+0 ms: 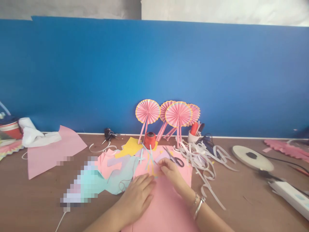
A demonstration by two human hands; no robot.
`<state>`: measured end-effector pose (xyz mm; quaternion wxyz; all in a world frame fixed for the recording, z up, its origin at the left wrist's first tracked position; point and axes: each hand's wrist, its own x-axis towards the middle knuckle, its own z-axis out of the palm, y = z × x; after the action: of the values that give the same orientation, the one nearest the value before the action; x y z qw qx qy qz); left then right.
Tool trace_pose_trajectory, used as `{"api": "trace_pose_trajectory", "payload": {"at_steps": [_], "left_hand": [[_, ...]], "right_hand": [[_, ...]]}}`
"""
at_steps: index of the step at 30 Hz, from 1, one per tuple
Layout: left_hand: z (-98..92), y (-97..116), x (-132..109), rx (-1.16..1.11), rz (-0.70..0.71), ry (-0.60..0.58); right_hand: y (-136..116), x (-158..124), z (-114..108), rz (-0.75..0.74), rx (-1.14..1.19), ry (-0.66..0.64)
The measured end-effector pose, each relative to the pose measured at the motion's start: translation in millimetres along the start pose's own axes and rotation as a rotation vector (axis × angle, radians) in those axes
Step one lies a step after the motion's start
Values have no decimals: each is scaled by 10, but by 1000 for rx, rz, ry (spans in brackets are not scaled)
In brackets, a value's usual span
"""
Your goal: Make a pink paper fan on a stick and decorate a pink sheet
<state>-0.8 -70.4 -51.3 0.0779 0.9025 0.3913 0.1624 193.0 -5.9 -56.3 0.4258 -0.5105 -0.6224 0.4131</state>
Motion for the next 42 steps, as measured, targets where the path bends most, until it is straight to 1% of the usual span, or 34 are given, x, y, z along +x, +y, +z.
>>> {"api": "trace_pose_trajectory", "payload": {"at_steps": [3, 4, 6, 8, 10, 13, 15, 18, 21, 24, 29, 32, 34, 36, 37, 40, 42], "left_hand": [[-42, 30, -1, 23, -15, -12], [-60, 46, 2, 18, -19, -14], [-90, 75, 8, -2, -24, -20], [-100, 88, 6, -15, -21, -18], [-89, 80, -3, -13, 3, 5], [-58, 44, -19, 1, 51, 50], [-42, 21, -24, 10, 64, 54], [-35, -1, -26, 11, 73, 51], [-29, -15, -30, 2, 97, 72], [-15, -27, -38, -10, 127, 106], [2, -37, -38, -15, 140, 108], [-3, -35, -26, -24, 134, 109], [-15, -31, -16, -41, 126, 101], [-35, -24, -8, -47, 116, 83], [-46, -20, -5, -43, 110, 70], [-81, -7, -9, -18, 89, 24], [-98, -1, -19, -13, 77, -6]], "right_hand": [[12, 44, -40, -61, -153, 160], [10, 65, -52, -70, -235, 183], [-8, 120, -57, -88, -382, 157], [-36, 196, -27, -98, -470, 107], [-66, 296, 34, -82, -503, 96], [-103, 476, 151, -20, -550, 138], [-127, 584, 227, 21, -557, 160], [-164, 690, 325, 78, -532, 184], [-202, 722, 358, 112, -451, 182], [-252, 698, 266, 91, -329, 174], [-346, 519, -109, 57, -160, 153], [-367, 364, -315, 54, -121, 120], [-355, 272, -401, 42, -105, 126], [-320, 190, -436, 29, -81, 106], [-296, 149, -433, 26, -74, 67], [-201, 13, -360, 10, -133, -133], [-130, -81, -285, -29, -217, -217]]}}
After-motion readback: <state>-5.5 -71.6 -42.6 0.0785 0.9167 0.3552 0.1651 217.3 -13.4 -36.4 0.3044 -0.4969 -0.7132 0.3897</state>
